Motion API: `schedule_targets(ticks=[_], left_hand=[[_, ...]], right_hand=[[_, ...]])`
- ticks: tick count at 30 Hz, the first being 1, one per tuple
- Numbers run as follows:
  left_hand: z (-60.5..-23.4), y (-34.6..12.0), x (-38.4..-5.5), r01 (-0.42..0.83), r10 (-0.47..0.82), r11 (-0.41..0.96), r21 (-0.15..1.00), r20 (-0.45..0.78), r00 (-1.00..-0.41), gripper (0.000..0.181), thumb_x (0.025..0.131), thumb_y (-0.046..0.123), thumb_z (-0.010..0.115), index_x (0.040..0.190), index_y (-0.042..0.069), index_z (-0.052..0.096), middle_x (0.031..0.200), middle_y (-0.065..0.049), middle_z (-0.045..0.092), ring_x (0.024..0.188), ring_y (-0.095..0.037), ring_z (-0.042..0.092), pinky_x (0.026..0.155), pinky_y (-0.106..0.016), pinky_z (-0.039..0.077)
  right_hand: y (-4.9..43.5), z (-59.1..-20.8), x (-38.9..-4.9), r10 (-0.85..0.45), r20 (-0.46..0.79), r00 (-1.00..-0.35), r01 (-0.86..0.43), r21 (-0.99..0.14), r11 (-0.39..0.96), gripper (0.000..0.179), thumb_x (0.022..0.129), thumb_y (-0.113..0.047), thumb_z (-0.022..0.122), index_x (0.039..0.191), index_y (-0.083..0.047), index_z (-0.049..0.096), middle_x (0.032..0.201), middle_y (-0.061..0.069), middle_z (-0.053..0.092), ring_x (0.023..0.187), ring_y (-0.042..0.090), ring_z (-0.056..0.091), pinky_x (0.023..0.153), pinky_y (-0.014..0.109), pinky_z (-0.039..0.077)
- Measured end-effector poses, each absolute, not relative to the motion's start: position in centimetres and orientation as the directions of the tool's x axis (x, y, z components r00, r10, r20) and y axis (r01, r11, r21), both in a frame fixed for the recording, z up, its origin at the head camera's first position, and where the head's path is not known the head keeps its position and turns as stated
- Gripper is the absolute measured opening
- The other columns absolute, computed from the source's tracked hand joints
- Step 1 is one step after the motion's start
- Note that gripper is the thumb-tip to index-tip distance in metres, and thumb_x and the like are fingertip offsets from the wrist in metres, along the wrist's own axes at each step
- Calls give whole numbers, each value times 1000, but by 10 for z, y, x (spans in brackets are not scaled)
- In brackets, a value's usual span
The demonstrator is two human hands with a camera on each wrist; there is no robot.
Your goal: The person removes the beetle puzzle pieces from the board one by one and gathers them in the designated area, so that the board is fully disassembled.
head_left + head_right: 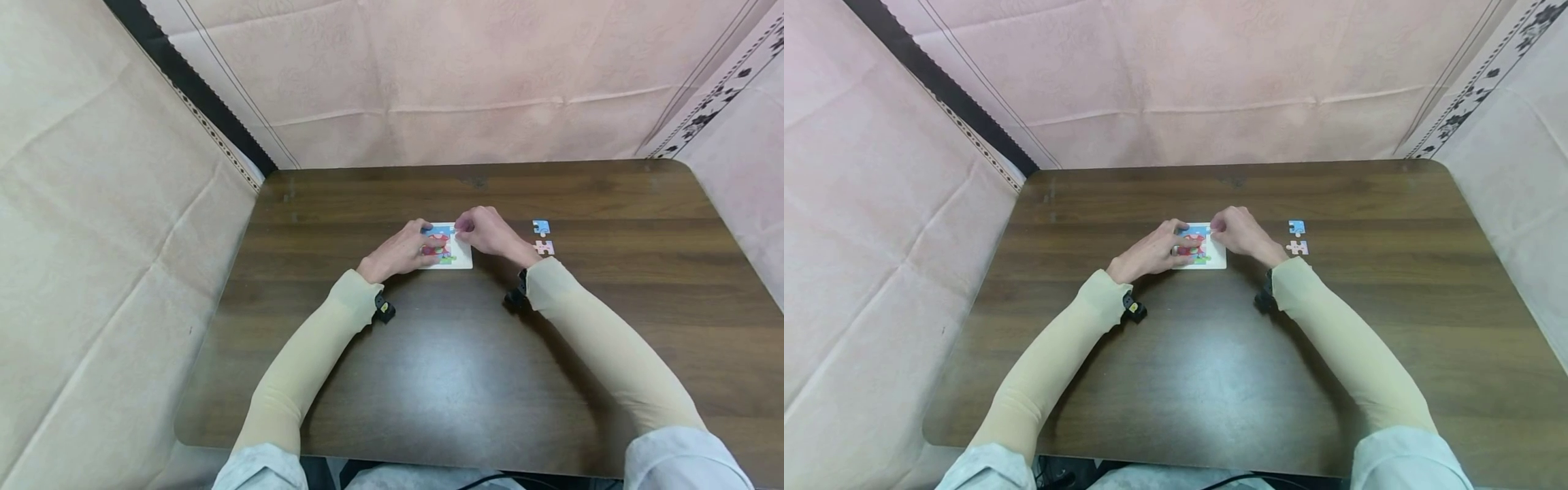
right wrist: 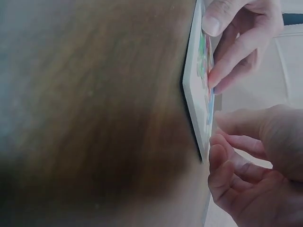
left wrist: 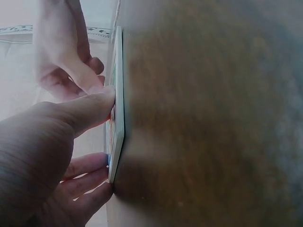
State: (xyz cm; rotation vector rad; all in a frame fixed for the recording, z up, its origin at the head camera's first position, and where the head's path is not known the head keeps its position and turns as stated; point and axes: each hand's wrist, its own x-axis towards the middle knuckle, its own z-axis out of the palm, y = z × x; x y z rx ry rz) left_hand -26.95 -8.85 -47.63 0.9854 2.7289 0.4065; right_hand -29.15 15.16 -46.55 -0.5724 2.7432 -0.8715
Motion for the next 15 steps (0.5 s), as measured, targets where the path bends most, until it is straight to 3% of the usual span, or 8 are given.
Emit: schedule_targets(ticks=[4, 15], left_hand=[[-476, -90, -270, 591, 651, 737, 328, -107, -752, 49, 108, 38, 70, 154, 25, 63, 166, -17, 45, 149, -31, 44, 114, -42, 51], [-475, -90, -270, 564, 638, 744, 359, -130, -759, 52, 106, 38, 72, 155, 24, 62, 166, -16, 43, 145, -29, 43, 112, -39, 53]], right_hand=[[145, -467, -295, -419, -91, -904, -298, -569, 766, 25, 103, -5, 70, 124, 7, 76, 121, 28, 78, 113, 41, 73, 103, 54, 58], [136, -469, -297, -403, -134, -905, -275, -540, 796, 24, 106, -13, 67, 121, 5, 71, 116, 24, 74, 98, 34, 68, 89, 46, 56]])
